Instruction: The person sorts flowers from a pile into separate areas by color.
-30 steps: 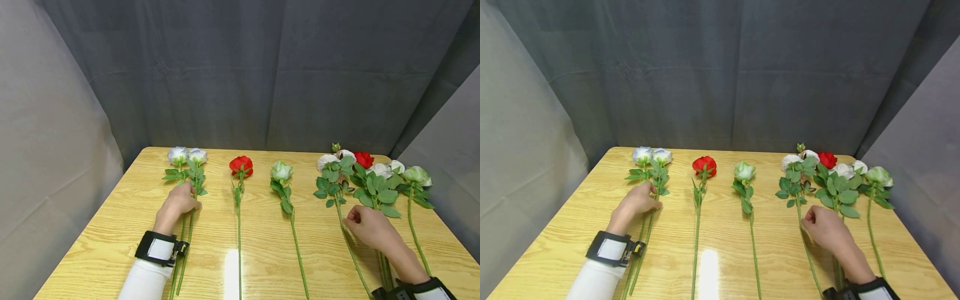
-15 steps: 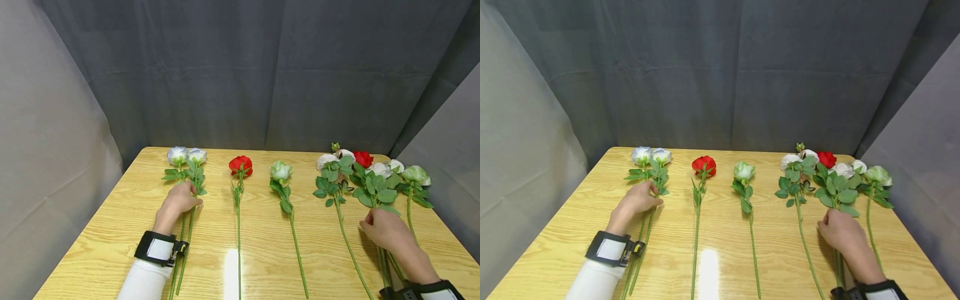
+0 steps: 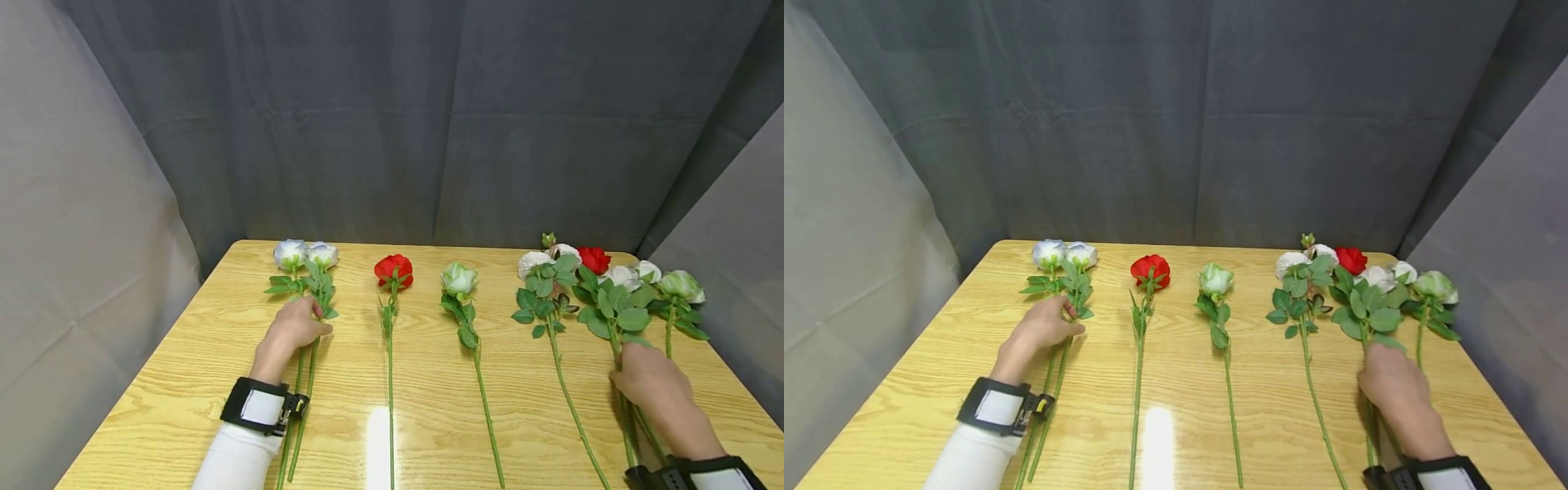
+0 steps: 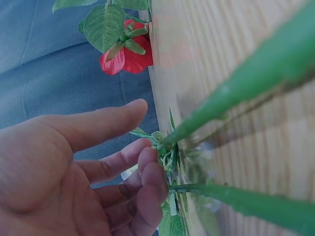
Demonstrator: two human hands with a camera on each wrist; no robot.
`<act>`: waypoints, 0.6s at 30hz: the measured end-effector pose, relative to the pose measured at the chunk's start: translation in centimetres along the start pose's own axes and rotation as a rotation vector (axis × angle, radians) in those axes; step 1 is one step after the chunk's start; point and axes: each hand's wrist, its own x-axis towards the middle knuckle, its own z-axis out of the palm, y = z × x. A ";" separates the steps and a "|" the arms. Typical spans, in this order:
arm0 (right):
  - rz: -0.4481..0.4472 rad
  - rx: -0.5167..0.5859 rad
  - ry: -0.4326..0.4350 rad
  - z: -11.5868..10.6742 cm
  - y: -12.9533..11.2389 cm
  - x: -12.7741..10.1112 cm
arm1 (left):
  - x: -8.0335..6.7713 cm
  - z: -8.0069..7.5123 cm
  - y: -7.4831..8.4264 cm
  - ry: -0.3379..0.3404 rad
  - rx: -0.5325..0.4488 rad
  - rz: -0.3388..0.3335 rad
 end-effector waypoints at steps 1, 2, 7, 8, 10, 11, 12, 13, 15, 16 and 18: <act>0.003 -0.001 -0.002 0.0 0.1 0.1 | 0.0 0.0 0.0 0.000 0.000 0.000; 0.004 0.000 0.000 0.0 0.3 0.1 | 0.0 0.0 0.0 0.000 -0.001 -0.001; 0.006 -0.012 0.018 0.1 0.8 0.3 | 0.0 0.0 0.0 0.005 -0.002 0.001; 0.007 -0.013 0.019 0.0 0.9 0.3 | 0.0 0.0 0.0 0.005 -0.002 0.002; 0.013 -0.017 0.017 0.0 1.2 0.3 | 0.0 0.0 0.1 0.005 -0.001 0.003; 0.013 -0.017 0.018 -0.1 1.3 0.3 | 0.0 0.0 0.1 0.004 -0.002 0.002; 0.013 -0.014 0.020 -0.1 1.4 0.2 | 0.0 0.0 0.0 0.003 -0.002 0.002; 0.015 -0.011 0.021 -0.2 1.5 0.2 | 0.0 0.0 0.0 0.002 -0.002 0.001; 0.020 -0.009 0.025 -0.2 1.7 0.1 | 0.0 0.0 0.0 0.002 -0.003 0.001; 0.021 -0.006 0.031 -0.3 1.8 0.1 | 0.0 0.0 0.0 0.000 -0.006 -0.001; 0.028 -0.004 0.039 -0.3 1.9 0.0 | 0.0 0.0 0.0 -0.001 -0.009 0.000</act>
